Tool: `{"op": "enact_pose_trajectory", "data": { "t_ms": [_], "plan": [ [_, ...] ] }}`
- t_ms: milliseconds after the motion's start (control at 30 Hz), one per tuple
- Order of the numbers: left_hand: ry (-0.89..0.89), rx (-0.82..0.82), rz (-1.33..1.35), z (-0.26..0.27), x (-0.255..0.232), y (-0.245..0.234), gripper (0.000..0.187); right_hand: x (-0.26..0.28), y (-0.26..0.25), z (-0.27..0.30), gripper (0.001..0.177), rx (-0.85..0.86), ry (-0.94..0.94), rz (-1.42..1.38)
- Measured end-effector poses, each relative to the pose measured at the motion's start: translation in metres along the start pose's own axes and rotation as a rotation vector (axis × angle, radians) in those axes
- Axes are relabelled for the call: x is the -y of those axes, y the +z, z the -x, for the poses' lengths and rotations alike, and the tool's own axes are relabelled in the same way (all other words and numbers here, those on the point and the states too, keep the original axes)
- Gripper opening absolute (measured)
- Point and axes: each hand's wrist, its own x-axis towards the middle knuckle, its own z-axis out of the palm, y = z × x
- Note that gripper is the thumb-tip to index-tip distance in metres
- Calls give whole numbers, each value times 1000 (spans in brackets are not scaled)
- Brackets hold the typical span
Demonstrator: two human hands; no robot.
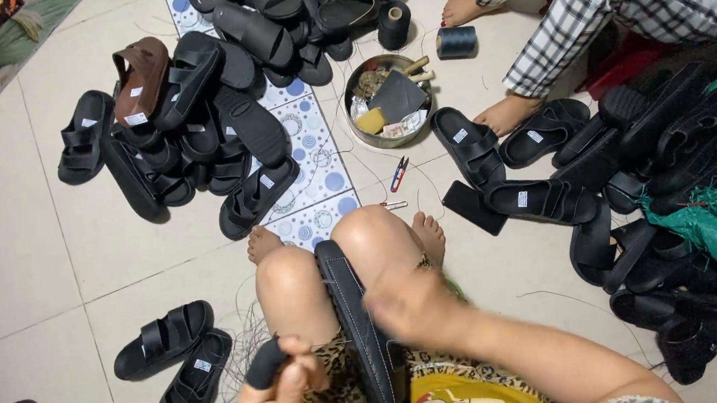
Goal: Hand-sewing the upper strap of a black sandal to its sole using a needle and thick thread.
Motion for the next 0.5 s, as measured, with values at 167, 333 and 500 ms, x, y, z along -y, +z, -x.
{"op": "enact_pose_trajectory", "data": {
  "t_ms": [167, 333, 500],
  "plan": [
    [-278, 131, -183, -5, -21, 39, 31, -152, -88, 39, 6, -444, 802, 331],
    [-337, 584, -27, -46, -97, 110, 21, -139, -119, 80, 23, -462, 861, 272],
    [-76, 1013, 56, -8, 16, 145, 14, -121, -81, 94, 21, -446, 1047, 4]
  ]
}}
